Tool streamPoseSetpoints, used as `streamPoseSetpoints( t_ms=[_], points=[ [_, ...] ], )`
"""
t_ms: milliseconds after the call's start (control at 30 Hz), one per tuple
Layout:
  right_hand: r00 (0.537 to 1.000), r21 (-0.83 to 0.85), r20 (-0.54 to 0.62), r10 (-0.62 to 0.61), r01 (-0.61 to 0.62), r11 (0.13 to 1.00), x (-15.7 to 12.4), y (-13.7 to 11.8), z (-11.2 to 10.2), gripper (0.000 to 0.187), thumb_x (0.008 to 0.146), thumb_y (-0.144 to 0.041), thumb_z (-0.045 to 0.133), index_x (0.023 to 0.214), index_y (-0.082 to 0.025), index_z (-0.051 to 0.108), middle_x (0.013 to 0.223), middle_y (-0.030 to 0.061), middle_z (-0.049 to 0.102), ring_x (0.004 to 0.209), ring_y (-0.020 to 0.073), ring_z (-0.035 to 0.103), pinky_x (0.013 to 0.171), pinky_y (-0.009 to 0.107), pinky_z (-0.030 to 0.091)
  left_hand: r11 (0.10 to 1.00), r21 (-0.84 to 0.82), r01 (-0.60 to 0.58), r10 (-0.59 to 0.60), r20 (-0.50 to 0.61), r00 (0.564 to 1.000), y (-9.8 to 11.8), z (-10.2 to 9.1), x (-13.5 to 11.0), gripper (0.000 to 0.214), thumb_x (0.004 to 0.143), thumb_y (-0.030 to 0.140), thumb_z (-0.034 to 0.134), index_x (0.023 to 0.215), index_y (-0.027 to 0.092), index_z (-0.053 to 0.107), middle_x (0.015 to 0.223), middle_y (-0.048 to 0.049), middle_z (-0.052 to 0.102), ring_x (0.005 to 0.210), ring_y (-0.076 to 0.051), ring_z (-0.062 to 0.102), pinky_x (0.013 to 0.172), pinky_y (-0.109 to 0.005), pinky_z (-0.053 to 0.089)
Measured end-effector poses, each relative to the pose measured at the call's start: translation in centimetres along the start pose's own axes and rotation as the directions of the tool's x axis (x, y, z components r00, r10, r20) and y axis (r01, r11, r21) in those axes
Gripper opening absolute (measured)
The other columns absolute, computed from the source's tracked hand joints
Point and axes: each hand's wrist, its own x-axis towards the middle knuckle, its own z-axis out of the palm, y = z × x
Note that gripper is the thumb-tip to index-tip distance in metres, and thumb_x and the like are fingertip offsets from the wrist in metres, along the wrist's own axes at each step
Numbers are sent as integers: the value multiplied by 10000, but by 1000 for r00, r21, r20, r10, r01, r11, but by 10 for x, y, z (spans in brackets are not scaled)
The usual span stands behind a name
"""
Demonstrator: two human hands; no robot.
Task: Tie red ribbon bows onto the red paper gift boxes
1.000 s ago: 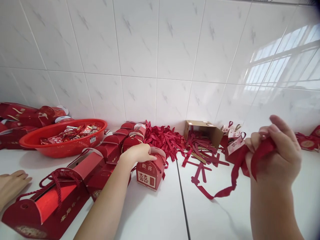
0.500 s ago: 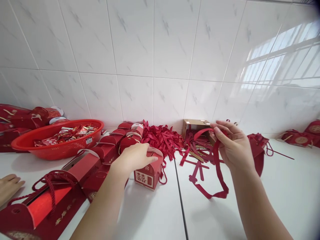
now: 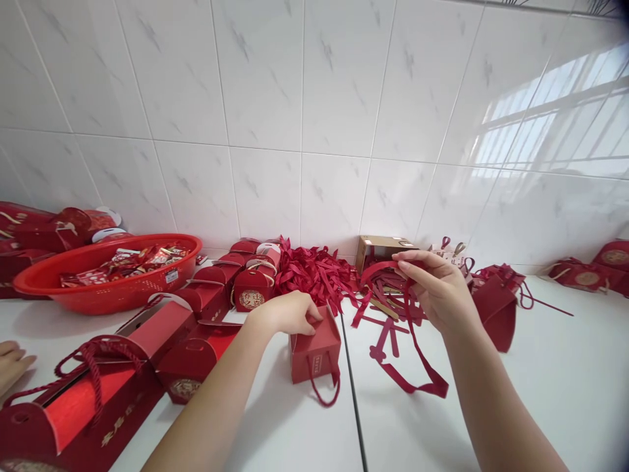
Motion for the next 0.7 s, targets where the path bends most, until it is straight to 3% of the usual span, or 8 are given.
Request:
streamPoseSetpoints(
  t_ms=[133, 233, 333, 467, 700],
  points=[
    [999, -77, 42, 18, -15, 997, 2, 5, 0, 224, 637, -295, 830, 814, -224, 713, 783, 2, 697, 739, 122, 640, 667, 221, 528, 997, -29, -74, 74, 11, 997, -3, 6, 11, 246, 654, 151, 576, 787, 235, 765, 749, 19, 678, 596, -124, 531, 525, -222, 351],
    [989, -128, 149, 5, 14, 992, 3, 10, 2, 225, 648, -292, 818, 831, -217, 709, 860, 21, 707, 810, 145, 645, 714, 250, 534, 995, -38, -95, 96, 13, 995, -6, 7, 15, 238, 659, 175, 615, 823, 231, 778, 765, 10, 707, 638, -144, 574, 570, -217, 397],
    [964, -226, 261, 47, 13, 974, 3, 17, 5, 196, 696, -307, 770, 853, -203, 715, 954, 53, 713, 850, 170, 651, 750, 292, 531, 993, -40, -113, 113, 18, 993, -8, 6, 15, 230, 654, 175, 638, 823, 233, 782, 782, 9, 724, 664, -157, 599, 593, -216, 416],
    [924, -362, 362, 124, 17, 932, 5, 29, 11, 142, 755, -306, 683, 838, -195, 709, 916, 51, 716, 835, 175, 652, 765, 308, 517, 989, -45, -143, 144, 28, 989, -9, 5, 15, 272, 659, 123, 622, 842, 245, 782, 875, 14, 742, 735, -160, 622, 625, -203, 427],
    [859, -496, 454, 237, 23, 868, 10, 49, 16, 107, 699, -227, 671, 787, -191, 722, 835, 44, 729, 811, 194, 676, 750, 310, 525, 982, -52, -179, 182, 48, 982, -12, 5, 18, 262, 690, 124, 591, 841, 231, 776, 898, 13, 744, 751, -158, 631, 612, -200, 425]
  ],
)
